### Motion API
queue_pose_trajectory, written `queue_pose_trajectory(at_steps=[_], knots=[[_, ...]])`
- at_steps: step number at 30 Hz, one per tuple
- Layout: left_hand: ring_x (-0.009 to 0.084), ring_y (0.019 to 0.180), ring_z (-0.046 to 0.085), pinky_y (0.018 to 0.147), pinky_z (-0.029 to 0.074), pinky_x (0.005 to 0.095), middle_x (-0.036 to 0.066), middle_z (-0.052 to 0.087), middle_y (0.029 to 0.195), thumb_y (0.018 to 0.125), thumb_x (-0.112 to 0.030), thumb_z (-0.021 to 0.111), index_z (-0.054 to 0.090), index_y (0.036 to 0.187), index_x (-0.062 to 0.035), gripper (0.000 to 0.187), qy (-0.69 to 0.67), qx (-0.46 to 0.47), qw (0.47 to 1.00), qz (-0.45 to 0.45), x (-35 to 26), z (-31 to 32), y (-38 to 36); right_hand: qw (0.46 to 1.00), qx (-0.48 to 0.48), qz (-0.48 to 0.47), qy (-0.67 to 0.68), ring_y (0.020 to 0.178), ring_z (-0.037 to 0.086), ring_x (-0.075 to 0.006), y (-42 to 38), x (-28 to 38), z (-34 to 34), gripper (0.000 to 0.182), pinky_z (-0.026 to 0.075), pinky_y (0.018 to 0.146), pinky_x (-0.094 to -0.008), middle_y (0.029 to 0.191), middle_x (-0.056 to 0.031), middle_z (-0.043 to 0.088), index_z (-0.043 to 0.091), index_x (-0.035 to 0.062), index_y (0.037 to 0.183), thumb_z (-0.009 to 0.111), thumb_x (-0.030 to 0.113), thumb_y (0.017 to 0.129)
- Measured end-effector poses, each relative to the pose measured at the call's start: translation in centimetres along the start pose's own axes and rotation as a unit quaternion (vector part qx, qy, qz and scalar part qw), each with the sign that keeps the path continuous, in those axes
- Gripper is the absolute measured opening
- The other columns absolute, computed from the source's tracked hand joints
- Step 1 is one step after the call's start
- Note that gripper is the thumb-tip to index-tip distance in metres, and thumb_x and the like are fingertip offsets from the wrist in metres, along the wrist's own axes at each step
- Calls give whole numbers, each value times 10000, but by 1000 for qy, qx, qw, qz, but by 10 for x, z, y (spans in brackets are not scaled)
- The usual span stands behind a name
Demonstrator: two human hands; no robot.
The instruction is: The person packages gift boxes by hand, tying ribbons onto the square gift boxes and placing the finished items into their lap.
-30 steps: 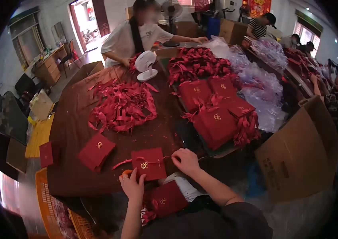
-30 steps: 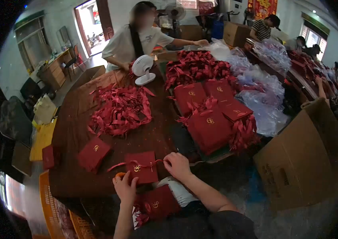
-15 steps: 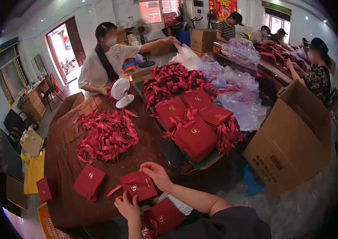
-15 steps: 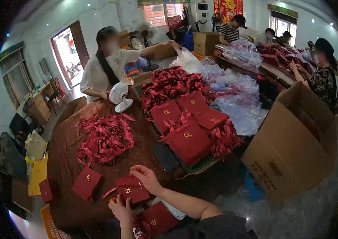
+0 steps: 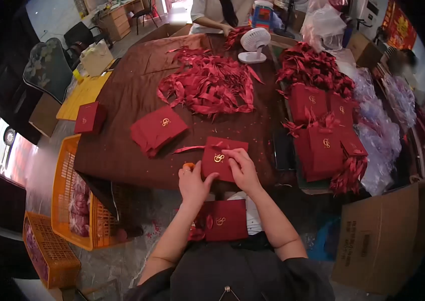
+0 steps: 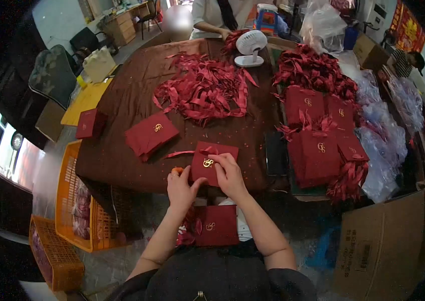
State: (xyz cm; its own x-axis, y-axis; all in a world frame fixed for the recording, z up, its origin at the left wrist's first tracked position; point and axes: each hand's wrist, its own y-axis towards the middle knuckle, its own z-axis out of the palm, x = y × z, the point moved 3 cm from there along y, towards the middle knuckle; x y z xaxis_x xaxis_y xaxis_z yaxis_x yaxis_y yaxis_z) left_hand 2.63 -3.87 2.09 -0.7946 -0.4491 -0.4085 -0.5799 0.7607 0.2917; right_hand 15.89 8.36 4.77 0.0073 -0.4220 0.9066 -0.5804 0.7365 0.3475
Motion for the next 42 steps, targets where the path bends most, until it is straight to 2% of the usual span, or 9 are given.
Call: queue_pose_trajectory(at_steps=[6,9,13,16,21,31,33,34,42], knots=[[419,1068,537,922,471,468,258,578,1158,764,-460,801,588,1301,-61,702,19,-14,1000,-1,0,8,-6,991,12,-29,-128,948,657,-275,4,-2,12,202,523,809,-366,894,-76,711,723,53,1028,736,105,834],[404,1048,541,915,466,458,234,585,1131,739,-392,836,592,1258,-66,660,-8,-47,999,-12,-4,7,-7,998,14,-16,-54,932,679,-215,3,-11,20,167,540,791,-334,904,-86,705,740,50,987,749,96,827],[372,1036,552,884,471,450,175,600,1097,713,-301,861,602,1187,-74,585,-67,-52,996,-7,-3,7,-3,993,34,-42,-103,931,682,-242,2,-22,28,183,545,799,-344,933,-97,698,730,45,1016,728,76,836],[347,992,574,854,482,443,139,618,1035,709,-258,860,625,1130,-67,519,-111,-27,993,-25,3,9,0,988,73,-49,-130,996,641,-335,-4,-27,34,207,525,851,-424,1036,-125,639,711,44,1046,660,20,847],[309,877,619,783,498,428,101,640,903,708,-207,848,669,1047,-63,409,-168,-10,985,-40,14,14,7,976,60,-102,-182,970,631,-313,-5,-24,35,167,497,824,-442,1021,-87,638,726,87,1001,672,60,845],[331,874,652,808,527,419,152,662,915,711,-214,832,717,1042,-37,393,-182,1,983,-17,34,27,12,938,26,-181,-293,918,574,-283,-14,-47,59,114,432,826,-419,914,-68,584,668,136,961,658,179,856],[276,887,670,774,535,360,139,659,938,710,-95,821,712,1062,-12,377,-288,45,953,-88,25,16,13,912,53,-171,-368,946,569,-270,-15,-43,61,102,434,843,-421,943,-69,584,643,132,904,652,176,813],[230,822,655,724,526,331,112,643,897,716,-37,808,705,1059,11,362,-284,31,958,-36,26,16,13,917,25,-186,-352,940,568,-280,-16,-46,63,98,438,883,-435,931,-76,582,635,120,890,653,165,806],[189,723,595,687,502,321,73,604,835,763,-20,771,716,1004,8,249,-278,-34,960,-29,26,25,2,896,65,-141,-415,975,554,-279,-19,-36,73,71,443,938,-437,959,-81,577,615,96,887,611,140,832]])
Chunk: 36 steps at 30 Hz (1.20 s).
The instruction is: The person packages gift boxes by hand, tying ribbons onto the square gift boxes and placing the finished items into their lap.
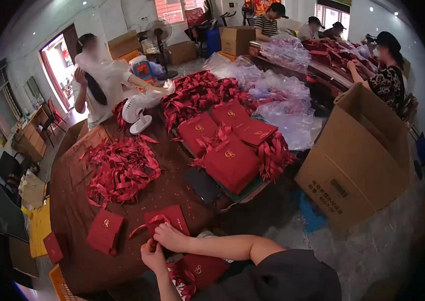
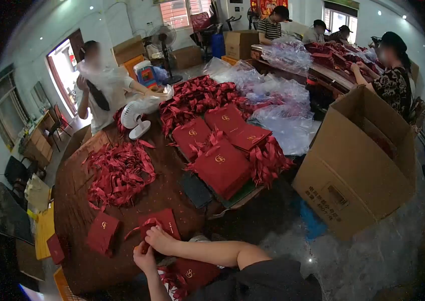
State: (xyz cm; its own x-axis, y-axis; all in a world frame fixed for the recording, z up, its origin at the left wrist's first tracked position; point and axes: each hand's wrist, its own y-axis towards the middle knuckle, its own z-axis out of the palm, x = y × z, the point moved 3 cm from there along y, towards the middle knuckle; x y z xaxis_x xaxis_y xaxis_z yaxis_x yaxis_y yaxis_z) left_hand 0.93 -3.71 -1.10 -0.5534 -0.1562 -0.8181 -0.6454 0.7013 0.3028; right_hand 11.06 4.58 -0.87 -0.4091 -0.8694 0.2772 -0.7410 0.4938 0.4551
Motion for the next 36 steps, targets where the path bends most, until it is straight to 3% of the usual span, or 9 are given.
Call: queue_pose_trajectory(at_steps=[11,13,17,18,25,27,30,32,36], knots=[[259,748,616,699,507,362,132,614,864,787,-76,734,698,1077,-1,301,45,57,997,9,-13,-5,-1,960,-59,104,254,949,614,-342,6,-10,-2,115,479,880,-454,922,-125,640,646,32,885,644,145,862],[265,757,622,715,517,363,134,620,869,807,-61,713,682,1112,8,315,56,31,993,96,-26,-9,-5,952,-36,119,279,948,616,-353,8,-10,-14,124,482,874,-465,936,-130,649,665,29,876,657,151,853],[200,782,627,737,516,312,120,618,903,860,-19,667,678,1161,18,304,-83,101,990,58,34,-12,7,956,-18,91,278,965,611,-342,2,-19,-11,107,476,880,-467,937,-107,653,709,75,905,654,155,859],[169,810,621,740,507,297,109,607,951,867,-12,661,686,1178,-6,313,-85,135,986,-56,27,-15,9,963,-26,88,254,958,610,-338,1,-18,-10,106,468,885,-466,925,-104,650,713,83,910,643,151,868],[228,816,626,727,506,320,122,587,916,807,-17,710,726,1071,-33,265,47,156,987,-8,-5,-13,23,970,-60,24,235,943,607,-285,10,-13,-11,101,433,823,-415,899,-54,630,604,103,941,617,113,841],[290,826,632,735,514,365,138,593,885,768,-52,748,732,993,-35,227,196,101,970,102,-6,-12,25,979,-99,-44,175,927,608,-274,9,-10,-13,111,432,827,-415,893,-54,630,609,110,934,618,118,824],[334,883,628,788,513,424,141,605,902,771,-116,749,732,927,-56,168,91,126,987,29,-6,-8,33,985,5,-11,173,989,601,-258,9,-17,-15,138,437,871,-412,956,-46,640,621,110,953,612,124,816],[341,896,621,766,515,428,136,606,915,783,-94,718,713,917,-54,140,146,91,978,117,-13,-4,29,985,-142,14,94,1105,562,-309,6,-20,-33,255,448,954,-464,1145,-102,601,641,97,1052,659,153,803],[373,977,594,744,526,476,152,586,1025,861,-160,659,606,905,-70,113,278,94,944,152,-18,-11,26,982,-118,130,69,1120,492,-369,-6,-42,-27,639,442,973,-464,1170,-158,536,537,37,1184,824,369,720]])
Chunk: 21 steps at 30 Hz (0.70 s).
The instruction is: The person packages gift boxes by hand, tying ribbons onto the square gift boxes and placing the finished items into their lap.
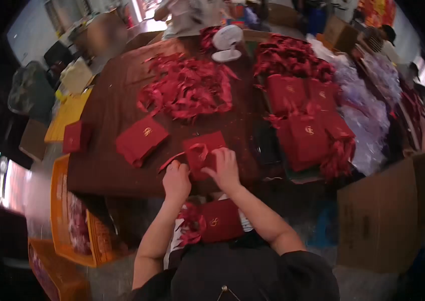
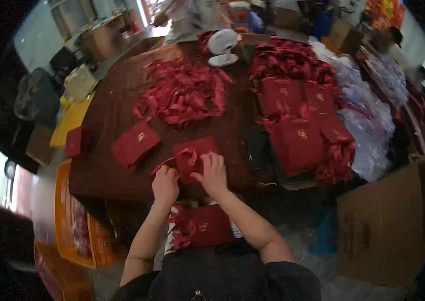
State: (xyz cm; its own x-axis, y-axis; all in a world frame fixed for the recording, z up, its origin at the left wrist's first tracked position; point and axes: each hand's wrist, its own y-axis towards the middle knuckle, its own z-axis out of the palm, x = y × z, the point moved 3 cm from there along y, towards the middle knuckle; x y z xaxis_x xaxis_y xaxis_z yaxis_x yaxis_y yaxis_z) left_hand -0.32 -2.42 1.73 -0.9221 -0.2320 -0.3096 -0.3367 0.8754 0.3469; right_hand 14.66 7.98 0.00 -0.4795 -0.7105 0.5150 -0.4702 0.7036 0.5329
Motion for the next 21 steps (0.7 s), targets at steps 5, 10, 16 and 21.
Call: queue_pose_trajectory(at_steps=[5,10,16,21], knots=[[350,943,604,733,526,472,125,576,987,873,-172,677,621,873,-78,109,58,-44,990,-118,62,-47,-28,999,6,-13,39,1120,491,-372,5,-1,-6,525,442,962,-475,1156,-149,540,592,46,1109,840,312,730],[328,916,608,741,516,446,111,577,952,856,-171,703,660,932,-109,107,22,-73,991,-107,61,-48,-41,995,73,-50,48,1181,479,-364,2,-4,-11,469,433,993,-485,1216,-138,535,631,82,1098,838,298,736],[344,898,595,746,499,430,133,576,961,890,-147,685,661,936,-99,71,-30,-155,980,-125,59,-45,-37,958,206,-201,-13,1240,511,-256,-7,-17,-63,466,337,1080,-483,1314,-49,582,666,193,1222,780,235,773],[324,916,569,796,468,383,148,589,997,870,-11,655,658,991,-37,124,-133,-267,952,-69,27,-112,-31,950,156,-248,108,1128,605,-249,18,4,-110,254,378,1054,-468,1201,-28,649,701,190,1069,764,226,826]])
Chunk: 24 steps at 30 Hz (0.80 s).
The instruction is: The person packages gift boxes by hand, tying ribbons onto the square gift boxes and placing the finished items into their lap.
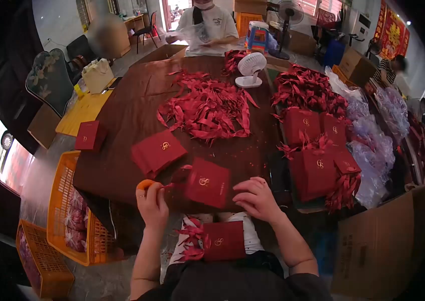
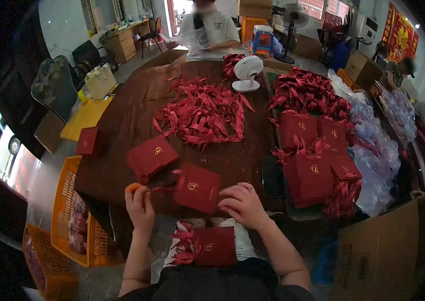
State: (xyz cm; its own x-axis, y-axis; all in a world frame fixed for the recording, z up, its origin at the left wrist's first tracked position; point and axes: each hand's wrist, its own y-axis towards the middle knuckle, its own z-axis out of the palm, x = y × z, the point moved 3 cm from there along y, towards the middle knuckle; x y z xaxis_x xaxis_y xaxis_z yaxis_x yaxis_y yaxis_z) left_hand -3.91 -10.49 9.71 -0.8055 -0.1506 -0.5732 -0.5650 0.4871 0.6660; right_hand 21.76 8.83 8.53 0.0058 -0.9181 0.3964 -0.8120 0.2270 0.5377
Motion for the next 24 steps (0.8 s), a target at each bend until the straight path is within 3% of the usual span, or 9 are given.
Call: queue_pose_trajectory(at_steps=[4,7,9,13,15,18,19,21,24], knots=[[314,877,581,779,480,375,152,609,966,882,-6,652,651,1010,-23,129,19,11,998,53,-29,-10,16,997,82,14,5,1341,461,-349,30,9,35,796,360,1097,-486,1484,-160,447,506,128,1403,802,479,752],[256,863,627,763,505,320,143,630,977,952,-22,591,632,1032,-13,90,-75,27,997,24,-24,3,13,993,111,31,24,1380,412,-344,33,27,90,906,320,1134,-480,1515,-168,400,426,84,1463,783,523,755],[154,910,638,762,506,272,76,646,989,1006,-44,535,608,1059,-8,97,-334,105,921,-170,-15,17,1,997,54,46,-18,1369,421,-349,32,42,118,944,327,1129,-473,1502,-162,415,413,72,1468,820,451,706],[76,815,600,716,468,202,15,640,983,1070,-133,461,605,1082,-33,176,-440,44,861,-252,-17,-3,8,997,-9,26,69,1210,588,-285,25,37,101,718,460,1014,-420,1342,-82,590,595,100,1322,821,191,647],[84,850,606,734,474,220,7,640,977,1062,-117,470,614,1049,-25,170,-360,-2,903,-235,-3,-21,24,983,-32,102,146,1081,667,-245,31,29,73,560,528,911,-376,1181,-89,671,634,77,1252,825,117,727],[235,923,625,812,498,333,111,638,1004,971,-72,591,630,1011,12,101,-95,-65,992,-60,20,-10,35,932,-31,232,276,1028,674,-183,53,19,26,505,519,915,-317,1087,-108,703,606,24,1229,834,110,787],[354,991,592,866,486,417,194,613,1060,910,-52,634,622,1102,8,202,35,-25,998,-35,18,-2,32,928,-6,246,280,1021,671,-167,55,1,26,520,517,916,-307,1095,-101,704,600,15,1224,843,114,775],[418,1056,537,921,450,475,233,590,1105,883,-49,638,596,1219,-19,340,197,-26,979,-45,12,27,21,920,23,297,253,1026,673,-162,53,-38,39,546,520,918,-309,1109,-108,718,624,3,1221,859,167,756],[421,1059,517,927,439,500,240,571,1113,876,-138,676,576,1302,-51,446,111,43,991,68,-10,73,-4,911,44,335,235,1007,697,-219,47,-78,58,576,529,919,-331,1088,-135,733,662,-1,1200,866,270,734]])
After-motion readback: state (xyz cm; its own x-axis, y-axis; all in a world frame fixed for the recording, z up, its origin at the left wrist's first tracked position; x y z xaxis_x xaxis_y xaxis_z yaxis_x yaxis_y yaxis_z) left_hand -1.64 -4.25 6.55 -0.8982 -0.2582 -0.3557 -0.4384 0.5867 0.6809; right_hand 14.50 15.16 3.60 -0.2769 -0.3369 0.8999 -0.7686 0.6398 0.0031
